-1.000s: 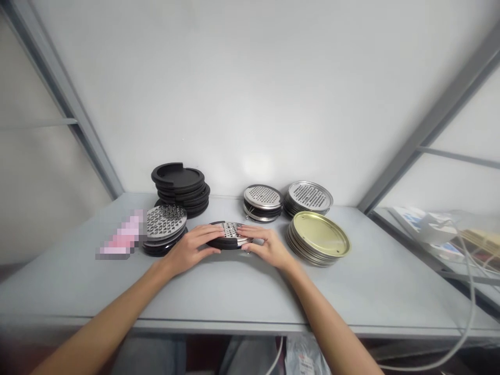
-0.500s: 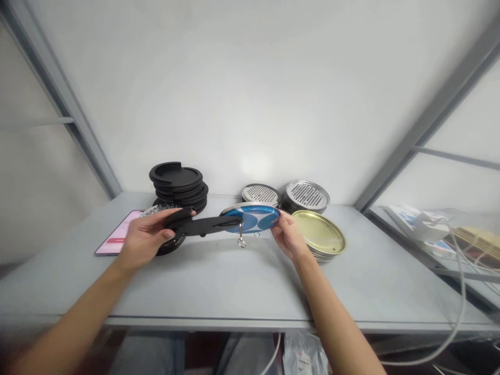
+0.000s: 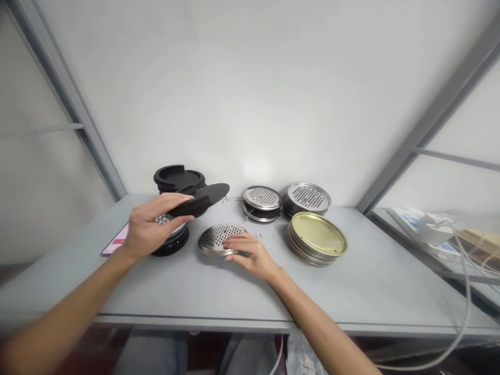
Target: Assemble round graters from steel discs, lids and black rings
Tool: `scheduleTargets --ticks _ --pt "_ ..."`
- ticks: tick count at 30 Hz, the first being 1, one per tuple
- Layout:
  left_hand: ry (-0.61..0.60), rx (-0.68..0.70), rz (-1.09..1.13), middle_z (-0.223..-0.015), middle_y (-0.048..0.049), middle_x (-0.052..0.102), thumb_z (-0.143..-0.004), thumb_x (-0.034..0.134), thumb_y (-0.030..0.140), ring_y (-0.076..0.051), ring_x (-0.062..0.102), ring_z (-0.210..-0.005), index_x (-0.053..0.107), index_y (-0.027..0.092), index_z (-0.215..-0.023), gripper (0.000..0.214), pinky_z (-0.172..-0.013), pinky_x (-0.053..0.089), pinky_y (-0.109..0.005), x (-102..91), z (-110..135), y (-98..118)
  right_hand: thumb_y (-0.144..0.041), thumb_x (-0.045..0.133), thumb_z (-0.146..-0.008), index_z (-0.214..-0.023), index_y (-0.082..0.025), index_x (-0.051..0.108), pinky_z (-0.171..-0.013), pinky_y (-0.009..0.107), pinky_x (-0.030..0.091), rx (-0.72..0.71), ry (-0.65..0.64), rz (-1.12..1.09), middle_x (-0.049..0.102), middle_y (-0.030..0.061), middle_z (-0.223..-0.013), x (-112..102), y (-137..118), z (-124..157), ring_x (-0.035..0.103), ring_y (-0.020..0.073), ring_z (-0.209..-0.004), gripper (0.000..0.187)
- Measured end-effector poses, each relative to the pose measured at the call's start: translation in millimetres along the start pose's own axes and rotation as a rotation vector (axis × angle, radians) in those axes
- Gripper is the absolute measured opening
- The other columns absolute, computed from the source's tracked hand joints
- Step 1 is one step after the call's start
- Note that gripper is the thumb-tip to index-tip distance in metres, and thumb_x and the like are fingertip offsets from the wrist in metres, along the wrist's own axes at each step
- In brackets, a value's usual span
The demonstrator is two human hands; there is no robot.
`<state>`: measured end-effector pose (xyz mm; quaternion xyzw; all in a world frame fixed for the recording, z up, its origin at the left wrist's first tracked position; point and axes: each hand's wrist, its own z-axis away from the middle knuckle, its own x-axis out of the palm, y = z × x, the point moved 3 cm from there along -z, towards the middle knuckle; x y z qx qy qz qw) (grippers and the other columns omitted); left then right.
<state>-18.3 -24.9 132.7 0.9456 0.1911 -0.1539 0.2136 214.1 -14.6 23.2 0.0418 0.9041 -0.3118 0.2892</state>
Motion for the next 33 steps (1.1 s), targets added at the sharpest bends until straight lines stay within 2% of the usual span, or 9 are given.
scheduleTargets --ticks 5,10,12,14,17,22,27,30,33 --pt "-0.126 0.137 -0.212 -0.121 -0.0060 0.063 -0.083 0.067 0.030 -0.024 0.058 -0.112 0.066 0.026 -0.111 0.028 -0.095 0.047 -0.045 25.0 13 -5 -0.030 0.065 -0.083 -0.112 -0.024 0.065 -0.093 0.043 0.050 -0.097 -0.173 0.264 0.069 0.0079 -0.110 8 -3 11 0.059 0.0232 -0.111 0.030" --pt "-0.196 0.205 -0.270 -0.128 -0.0093 0.058 -0.086 0.064 0.030 -0.027 0.048 -0.123 0.064 0.024 -0.113 0.028 -0.099 0.042 -0.052 31.9 22 -1 -0.020 0.057 -0.086 -0.136 -0.026 0.045 -0.096 0.046 0.048 -0.094 0.323 0.536 0.058 0.0119 -0.127 -21 -22 4 0.056 0.0256 -0.116 0.052" --pt "-0.232 0.239 -0.281 -0.130 -0.0099 0.056 -0.086 0.063 0.029 -0.028 0.044 -0.127 0.063 0.023 -0.114 0.029 -0.101 0.040 -0.053 34.4 22 4 -0.022 0.057 -0.086 -0.137 -0.026 0.044 -0.099 0.049 0.046 -0.061 0.355 0.638 0.056 0.0118 -0.130 -28 -28 -6 0.053 0.0276 -0.119 0.053" --pt "-0.259 0.270 -0.283 -0.130 -0.0099 0.055 -0.086 0.063 0.029 -0.029 0.042 -0.129 0.063 0.023 -0.114 0.029 -0.102 0.039 -0.053 37.0 21 10 -0.021 0.056 -0.086 -0.129 -0.025 0.053 -0.096 0.047 0.048 -0.086 0.276 0.683 0.062 0.0094 -0.121 -31 -29 -17 0.057 0.0271 -0.113 0.044" --pt "-0.274 0.307 -0.245 -0.129 -0.0101 0.056 -0.086 0.063 0.031 -0.028 0.043 -0.128 0.060 0.022 -0.118 0.033 -0.103 0.038 -0.051 37.8 20 15 -0.017 0.054 -0.087 -0.109 -0.025 0.067 -0.084 0.042 0.053 -0.143 0.240 0.643 0.072 0.0059 -0.100 -37 -26 -25 0.065 0.0233 -0.094 0.027" --pt "-0.297 0.190 -0.152 -0.135 -0.0117 0.052 -0.078 0.069 0.045 -0.029 0.041 -0.129 0.045 0.021 -0.135 0.066 -0.107 0.035 -0.050 24.0 20 1 -0.020 0.055 -0.087 -0.096 -0.024 0.071 -0.083 0.039 0.055 -0.081 0.356 0.352 0.073 0.0055 -0.097 -51 -17 -20 0.067 0.0219 -0.093 0.018" --pt "-0.398 0.151 -0.080 -0.121 -0.0078 0.062 -0.089 0.059 0.030 -0.024 0.049 -0.123 0.052 0.023 -0.127 0.039 -0.102 0.040 -0.045 15.9 22 -15 -0.030 0.062 -0.083 -0.090 -0.022 0.072 -0.079 0.036 0.056 0.155 0.396 0.161 0.073 0.0036 -0.090 -57 -1 -17 0.069 0.0230 -0.085 0.015" --pt "-0.330 0.227 -0.106 -0.112 -0.0089 0.065 -0.091 0.057 0.025 -0.023 0.055 -0.113 0.056 0.020 -0.122 0.032 -0.095 0.045 -0.043 17.8 21 -16 -0.030 0.061 -0.082 -0.106 -0.021 0.068 -0.088 0.041 0.053 0.185 0.349 0.221 0.070 0.0064 -0.107 -56 4 -21 0.065 0.0252 -0.099 0.026" --pt "-0.255 0.298 -0.177 -0.113 -0.0110 0.062 -0.091 0.056 0.022 -0.023 0.057 -0.109 0.054 0.019 -0.124 0.034 -0.091 0.047 -0.043 22.0 19 -16 -0.029 0.065 -0.079 -0.137 -0.019 0.043 -0.102 0.051 0.042 0.121 0.442 0.487 0.051 0.0138 -0.134 -56 -5 -21 0.049 0.0299 -0.124 0.063"
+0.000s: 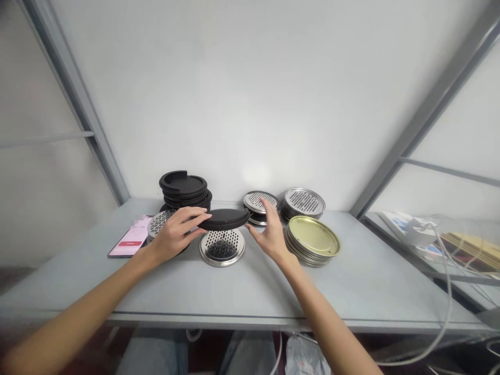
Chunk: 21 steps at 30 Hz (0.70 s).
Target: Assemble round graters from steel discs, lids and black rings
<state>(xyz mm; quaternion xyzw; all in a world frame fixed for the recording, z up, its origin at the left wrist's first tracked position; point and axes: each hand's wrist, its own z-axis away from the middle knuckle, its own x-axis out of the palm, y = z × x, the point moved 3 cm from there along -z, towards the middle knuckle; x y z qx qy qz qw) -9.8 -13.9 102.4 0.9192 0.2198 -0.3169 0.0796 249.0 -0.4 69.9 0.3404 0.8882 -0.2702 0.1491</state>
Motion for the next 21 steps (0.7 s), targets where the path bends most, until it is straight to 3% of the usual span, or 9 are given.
scheduleTargets --ticks 3,5,9,15,18,21 --pt "0.029 0.043 -0.077 -0.108 -0.0099 0.062 -0.090 0.057 0.020 -0.023 0.057 -0.106 0.054 0.020 -0.125 0.035 -0.088 0.048 -0.042 3.3 -5 -1 -0.026 0.064 -0.081 -0.145 -0.022 0.029 -0.104 0.052 0.040 -0.204 0.077 0.203 0.044 0.0141 -0.140 -5 -25 3 0.042 0.0304 -0.129 0.073" --pt "0.033 0.069 -0.121 -0.105 -0.0087 0.062 -0.090 0.057 0.020 -0.022 0.058 -0.102 0.054 0.021 -0.124 0.034 -0.086 0.049 -0.042 4.9 -9 -1 -0.022 0.060 -0.084 -0.146 -0.024 0.028 -0.102 0.048 0.043 -0.357 0.020 0.268 0.051 0.0112 -0.135 -3 -44 2 0.046 0.0281 -0.126 0.070" --pt "0.058 0.126 -0.207 -0.097 -0.0073 0.064 -0.089 0.057 0.019 -0.020 0.058 -0.094 0.058 0.020 -0.118 0.028 -0.083 0.049 -0.040 4.9 -18 2 -0.018 0.056 -0.087 -0.138 -0.022 0.043 -0.093 0.041 0.050 -0.493 -0.086 0.338 0.063 0.0076 -0.121 4 -62 -13 0.056 0.0242 -0.111 0.053" --pt "0.092 0.130 -0.292 -0.095 -0.0052 0.067 -0.089 0.057 0.017 -0.022 0.059 -0.098 0.062 0.022 -0.111 0.024 -0.084 0.047 -0.040 -0.4 -27 -5 -0.021 0.050 -0.092 -0.120 -0.018 0.059 -0.088 0.038 0.051 -0.578 -0.142 0.444 0.067 0.0087 -0.111 21 -54 -43 0.058 0.0235 -0.105 0.030" --pt "0.137 0.033 -0.328 -0.117 -0.0083 0.062 -0.088 0.057 0.020 -0.025 0.052 -0.117 0.058 0.023 -0.119 0.031 -0.097 0.042 -0.044 -8.3 -26 -17 -0.022 0.045 -0.094 -0.118 -0.015 0.059 -0.090 0.038 0.050 -0.615 -0.189 0.428 0.066 0.0114 -0.111 34 -45 -60 0.056 0.0243 -0.107 0.029" --pt "0.247 -0.227 -0.370 -0.133 -0.0116 0.050 -0.087 0.055 0.027 -0.026 0.045 -0.126 0.053 0.020 -0.126 0.040 -0.106 0.035 -0.044 -23.3 -20 -42 -0.022 0.041 -0.095 -0.119 -0.015 0.056 -0.091 0.040 0.050 -0.587 -0.218 0.373 0.063 0.0140 -0.113 50 -33 -83 0.053 0.0254 -0.111 0.030"
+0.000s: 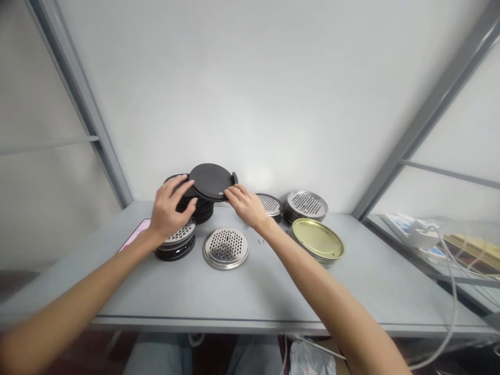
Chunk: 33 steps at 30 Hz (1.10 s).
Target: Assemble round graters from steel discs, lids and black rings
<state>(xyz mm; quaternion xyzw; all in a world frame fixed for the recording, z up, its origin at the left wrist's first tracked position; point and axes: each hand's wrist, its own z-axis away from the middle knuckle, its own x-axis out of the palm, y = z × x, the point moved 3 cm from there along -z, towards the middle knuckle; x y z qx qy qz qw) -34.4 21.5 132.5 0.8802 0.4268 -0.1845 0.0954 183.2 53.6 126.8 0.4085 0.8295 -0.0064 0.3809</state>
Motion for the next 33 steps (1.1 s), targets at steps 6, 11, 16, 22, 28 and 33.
scheduleTargets --ticks 6,11,16,22,28,33 --pt "-0.116 -0.619 -0.045 -0.131 -0.0181 0.052 -0.087 0.050 0.038 -0.028 0.046 -0.125 0.047 0.009 -0.130 0.052 -0.106 0.036 -0.040 8.7 5 -87 -0.025 0.046 -0.093 -0.117 -0.018 0.055 -0.092 0.043 0.049 0.080 -0.025 -0.179 0.061 0.0129 -0.114 44 18 -44 0.053 0.0255 -0.108 0.027" --pt "-0.316 -0.868 -0.008 -0.137 -0.0192 0.047 -0.090 0.042 0.046 -0.031 0.046 -0.127 0.040 0.009 -0.137 0.060 -0.104 0.037 -0.043 26.4 11 -121 -0.021 0.046 -0.093 -0.119 -0.016 0.053 -0.092 0.043 0.048 0.140 -0.043 -0.238 0.060 0.0146 -0.115 71 12 -71 0.054 0.0255 -0.107 0.028" --pt "-0.347 -0.736 -0.050 -0.136 -0.0171 0.049 -0.090 0.041 0.042 -0.030 0.045 -0.127 0.044 0.009 -0.133 0.054 -0.107 0.033 -0.041 28.0 12 -118 -0.015 0.042 -0.093 -0.122 -0.016 0.051 -0.098 0.044 0.045 0.070 -0.133 -0.250 0.056 0.0146 -0.123 84 13 -68 0.051 0.0243 -0.116 0.031" --pt "-0.403 -0.818 -0.036 -0.128 -0.0136 0.057 -0.088 0.044 0.040 -0.030 0.052 -0.118 0.047 0.015 -0.130 0.049 -0.101 0.039 -0.041 26.4 8 -118 -0.011 0.037 -0.092 -0.133 -0.015 0.043 -0.103 0.044 0.043 0.151 -0.189 -0.168 0.043 0.0165 -0.139 92 27 -42 0.042 0.0257 -0.129 0.041" --pt "-0.419 -0.844 -0.015 -0.130 -0.0146 0.056 -0.088 0.043 0.039 -0.030 0.052 -0.120 0.044 0.015 -0.133 0.051 -0.101 0.039 -0.042 28.5 6 -118 -0.011 0.041 -0.089 -0.133 -0.021 0.045 -0.093 0.046 0.050 0.351 -0.209 -0.329 0.045 0.0140 -0.140 97 26 -37 0.059 0.0263 -0.111 0.045" --pt "-0.412 -0.851 0.003 -0.130 -0.0146 0.056 -0.088 0.044 0.040 -0.031 0.052 -0.121 0.043 0.015 -0.134 0.052 -0.102 0.039 -0.043 29.9 9 -123 -0.009 0.050 -0.080 -0.131 -0.013 0.047 -0.105 0.045 0.040 0.326 -0.121 -0.537 0.044 0.0174 -0.140 96 18 -49 0.046 0.0255 -0.127 0.051"
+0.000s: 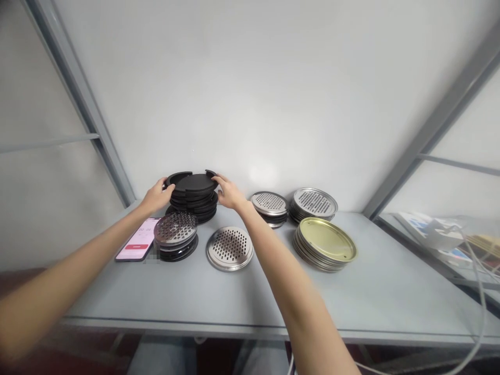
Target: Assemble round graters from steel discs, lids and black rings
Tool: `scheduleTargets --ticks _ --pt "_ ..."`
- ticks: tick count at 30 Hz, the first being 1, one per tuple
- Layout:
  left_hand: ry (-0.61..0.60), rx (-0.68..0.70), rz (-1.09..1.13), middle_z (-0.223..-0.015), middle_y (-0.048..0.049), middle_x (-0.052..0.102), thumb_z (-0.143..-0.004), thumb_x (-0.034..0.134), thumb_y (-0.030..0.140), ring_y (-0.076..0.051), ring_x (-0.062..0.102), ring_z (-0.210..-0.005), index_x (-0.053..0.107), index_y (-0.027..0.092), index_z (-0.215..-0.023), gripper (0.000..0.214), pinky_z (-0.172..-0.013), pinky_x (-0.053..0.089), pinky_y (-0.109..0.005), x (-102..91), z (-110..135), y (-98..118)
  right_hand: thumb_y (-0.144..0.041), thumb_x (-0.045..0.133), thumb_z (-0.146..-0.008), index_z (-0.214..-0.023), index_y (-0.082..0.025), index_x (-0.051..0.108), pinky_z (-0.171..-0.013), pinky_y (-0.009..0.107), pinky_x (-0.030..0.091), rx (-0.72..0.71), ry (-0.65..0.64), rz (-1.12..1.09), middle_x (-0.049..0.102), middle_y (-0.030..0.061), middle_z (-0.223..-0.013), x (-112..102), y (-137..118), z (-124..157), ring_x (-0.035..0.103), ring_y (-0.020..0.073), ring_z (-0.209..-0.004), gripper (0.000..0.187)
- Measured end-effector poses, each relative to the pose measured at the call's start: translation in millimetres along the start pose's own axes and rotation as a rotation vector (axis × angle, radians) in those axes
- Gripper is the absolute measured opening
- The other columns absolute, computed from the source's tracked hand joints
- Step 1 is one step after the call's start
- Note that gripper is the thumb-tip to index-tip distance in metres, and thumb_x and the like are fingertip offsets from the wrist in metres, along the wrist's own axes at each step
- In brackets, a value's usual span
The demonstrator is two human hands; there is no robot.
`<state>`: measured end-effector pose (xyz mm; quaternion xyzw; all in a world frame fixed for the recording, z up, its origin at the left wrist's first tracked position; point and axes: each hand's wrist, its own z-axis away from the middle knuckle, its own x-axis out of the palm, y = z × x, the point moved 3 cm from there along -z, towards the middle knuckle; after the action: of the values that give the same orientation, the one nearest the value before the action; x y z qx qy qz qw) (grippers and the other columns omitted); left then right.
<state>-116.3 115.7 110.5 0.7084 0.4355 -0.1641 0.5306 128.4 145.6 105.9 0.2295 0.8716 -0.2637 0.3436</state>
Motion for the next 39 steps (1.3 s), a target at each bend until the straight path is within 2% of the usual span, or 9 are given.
scheduleTargets --ticks 3,6,12,17,21,26,29,35,39 --pt "0.003 -0.004 0.009 -0.130 -0.0146 0.056 -0.087 0.045 0.040 -0.031 0.051 -0.121 0.043 0.014 -0.134 0.053 -0.102 0.039 -0.042 1.0 -2 -3 -0.029 0.062 -0.078 -0.134 -0.011 0.043 -0.106 0.049 0.038 0.017 -0.039 -0.057 0.037 0.0214 -0.144 5 -3 -5 0.042 0.0299 -0.130 0.061" --pt "0.011 -0.005 0.017 -0.128 -0.0134 0.058 -0.086 0.047 0.039 -0.031 0.053 -0.119 0.046 0.016 -0.131 0.051 -0.101 0.040 -0.043 1.4 -2 -5 -0.045 0.061 -0.080 -0.135 -0.011 0.042 -0.108 0.049 0.035 0.041 -0.064 -0.083 0.034 0.0230 -0.146 11 -4 -9 0.038 0.0304 -0.133 0.067" --pt "0.014 -0.002 0.031 -0.126 -0.0123 0.060 -0.086 0.046 0.035 -0.029 0.055 -0.116 0.048 0.015 -0.128 0.047 -0.099 0.041 -0.041 0.8 -4 -5 -0.043 0.057 -0.083 -0.132 -0.008 0.042 -0.111 0.044 0.031 -0.007 -0.074 -0.128 0.037 0.0227 -0.144 14 -1 -12 0.027 0.0270 -0.139 0.062" --pt "0.007 0.013 0.034 -0.123 -0.0104 0.062 -0.085 0.047 0.035 -0.028 0.056 -0.114 0.050 0.017 -0.125 0.044 -0.098 0.042 -0.040 1.1 -5 -3 -0.041 0.056 -0.083 -0.140 -0.017 0.034 -0.111 0.052 0.028 0.051 -0.153 -0.132 0.020 0.0164 -0.153 11 3 -17 0.023 0.0302 -0.140 0.065" --pt "0.008 0.026 0.038 -0.123 -0.0098 0.061 -0.086 0.045 0.035 -0.028 0.056 -0.114 0.050 0.018 -0.125 0.043 -0.099 0.042 -0.039 1.5 -3 -1 -0.051 0.061 -0.077 -0.142 -0.015 0.032 -0.109 0.052 0.032 0.175 -0.083 -0.140 0.034 0.0184 -0.147 16 -5 -16 0.033 0.0329 -0.136 0.080" --pt "0.005 0.028 0.029 -0.122 -0.0107 0.061 -0.088 0.043 0.037 -0.028 0.056 -0.113 0.050 0.018 -0.125 0.042 -0.099 0.042 -0.041 1.0 0 0 -0.058 0.057 -0.078 -0.114 -0.019 0.059 -0.095 0.042 0.044 0.245 0.053 -0.170 0.060 0.0116 -0.114 20 -20 -17 0.057 0.0246 -0.105 0.054" --pt "0.006 0.024 0.021 -0.122 -0.0128 0.061 -0.088 0.042 0.037 -0.030 0.056 -0.113 0.051 0.016 -0.124 0.042 -0.098 0.041 -0.042 1.6 0 0 -0.053 0.060 -0.078 -0.101 -0.019 0.061 -0.089 0.037 0.046 0.164 0.062 -0.187 0.061 0.0075 -0.103 17 -21 -20 0.056 0.0232 -0.102 0.041" --pt "0.016 0.031 0.039 -0.124 -0.0114 0.060 -0.088 0.042 0.036 -0.029 0.054 -0.115 0.050 0.017 -0.125 0.042 -0.100 0.040 -0.041 3.7 0 1 -0.049 0.053 -0.084 -0.107 -0.017 0.055 -0.090 0.035 0.044 0.071 -0.018 -0.249 0.058 0.0083 -0.109 20 -12 -23 0.055 0.0198 -0.100 0.039" --pt "0.011 0.034 0.044 -0.123 -0.0108 0.061 -0.088 0.043 0.037 -0.029 0.055 -0.114 0.050 0.017 -0.125 0.043 -0.099 0.041 -0.041 2.5 2 1 -0.050 0.055 -0.082 -0.114 -0.018 0.053 -0.103 0.040 0.036 0.101 -0.027 -0.258 0.056 0.0101 -0.119 30 -13 -23 0.044 0.0244 -0.124 0.045"
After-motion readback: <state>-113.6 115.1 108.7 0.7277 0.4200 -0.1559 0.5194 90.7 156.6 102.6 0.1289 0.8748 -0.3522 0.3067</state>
